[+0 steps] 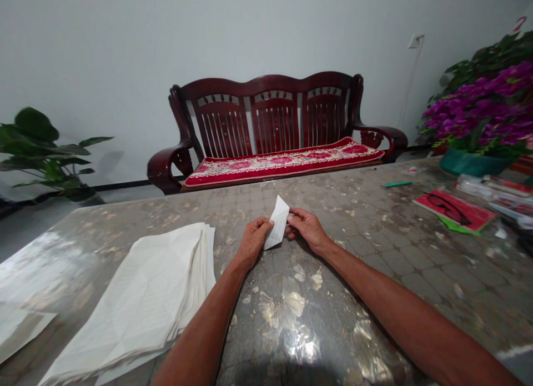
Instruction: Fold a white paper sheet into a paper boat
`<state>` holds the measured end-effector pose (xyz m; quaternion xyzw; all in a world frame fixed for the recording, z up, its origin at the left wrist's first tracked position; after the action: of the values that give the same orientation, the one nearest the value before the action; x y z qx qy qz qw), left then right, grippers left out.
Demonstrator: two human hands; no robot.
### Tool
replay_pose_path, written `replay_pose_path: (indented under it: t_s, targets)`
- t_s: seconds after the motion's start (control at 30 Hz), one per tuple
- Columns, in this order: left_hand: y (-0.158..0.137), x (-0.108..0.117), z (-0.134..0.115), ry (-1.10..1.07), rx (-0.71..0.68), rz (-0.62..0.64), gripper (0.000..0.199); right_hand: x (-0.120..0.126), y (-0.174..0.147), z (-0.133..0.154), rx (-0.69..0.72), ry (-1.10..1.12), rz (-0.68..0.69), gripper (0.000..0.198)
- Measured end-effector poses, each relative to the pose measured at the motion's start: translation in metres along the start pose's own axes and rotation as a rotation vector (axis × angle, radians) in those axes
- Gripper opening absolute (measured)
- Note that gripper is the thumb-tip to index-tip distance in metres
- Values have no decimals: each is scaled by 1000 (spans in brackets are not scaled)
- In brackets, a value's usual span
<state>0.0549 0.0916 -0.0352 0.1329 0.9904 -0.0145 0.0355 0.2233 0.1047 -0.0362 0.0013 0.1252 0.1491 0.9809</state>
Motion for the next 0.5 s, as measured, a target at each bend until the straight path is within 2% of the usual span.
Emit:
replay_pose_path:
  t_s: [0.5]
  targets:
    - [0, 2, 2, -37, -19, 32, 29, 1, 0, -1, 0, 15, -48, 50]
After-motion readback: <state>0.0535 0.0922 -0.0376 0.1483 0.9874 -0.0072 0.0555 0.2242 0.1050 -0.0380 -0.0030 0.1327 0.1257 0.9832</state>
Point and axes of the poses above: each hand's wrist, its own y-axis towards the middle knuckle, its own x-axis out of the back of the hand, z = x × y, the point moved 4 cm from there along y, towards the middle knuckle, and after that the axes turned 11 degrees about z, right-handed, at the moved point
